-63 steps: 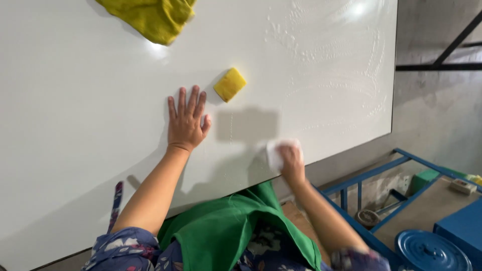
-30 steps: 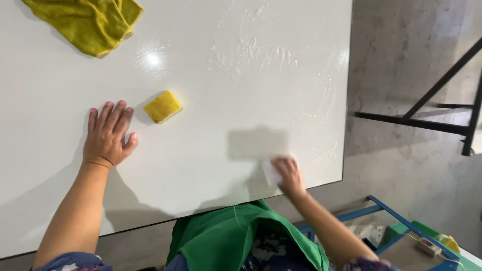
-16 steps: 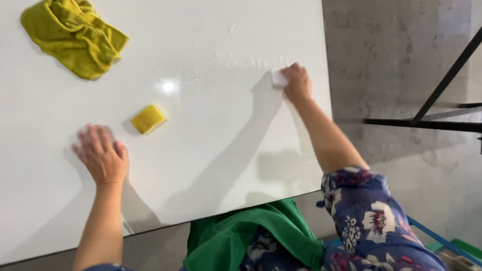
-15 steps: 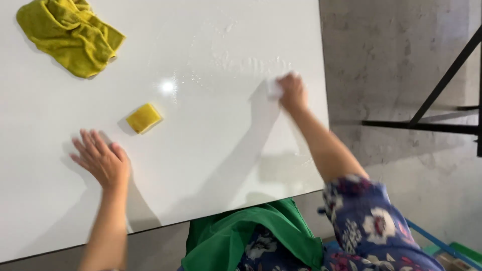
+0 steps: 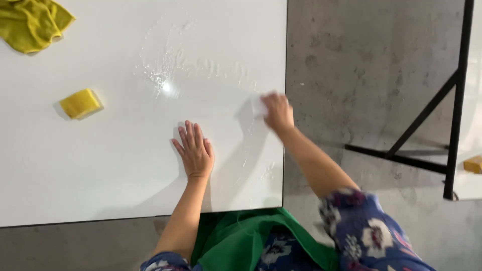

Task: Cleaning a large preparation table in a bakery using a sponge, water, and a scraper.

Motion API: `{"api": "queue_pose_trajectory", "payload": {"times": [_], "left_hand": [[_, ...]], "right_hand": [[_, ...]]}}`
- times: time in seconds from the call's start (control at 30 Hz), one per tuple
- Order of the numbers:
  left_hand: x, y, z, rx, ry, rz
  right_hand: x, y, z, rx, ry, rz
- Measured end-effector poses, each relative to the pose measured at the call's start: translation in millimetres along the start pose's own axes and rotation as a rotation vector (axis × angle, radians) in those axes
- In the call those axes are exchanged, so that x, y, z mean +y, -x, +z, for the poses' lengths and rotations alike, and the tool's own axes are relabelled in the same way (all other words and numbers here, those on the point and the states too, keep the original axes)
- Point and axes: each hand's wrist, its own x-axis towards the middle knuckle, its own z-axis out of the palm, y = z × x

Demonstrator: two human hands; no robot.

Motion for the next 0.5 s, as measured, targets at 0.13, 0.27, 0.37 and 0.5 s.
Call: {"api": "queue_pose_trajectory", "payload": {"times": [0.13,0.27,0.37,0.5], "left_hand": [[-0.4,-9.3,1.1,0.018,-0.013,-0.015],[-2.0,-9.1,9.8,0.016,0.005,-0.035],[0.0,0.8,1.6,0.018,0.009,-0.06],[-0.9,-3.6,1.8,0.046,0.005,-0.069]], "right_hand": [[-9.9,-55.7,-30.2,-0.011,-0.08,0.068],[-24.7,119.4,45.1,-0.204,-0.064,-0.188],[-55.9,171.5,-47.9,-0.23,-0.15,-0.497],[-3.2,98.9,26.6,0.183,0.135,-0.758]]}}
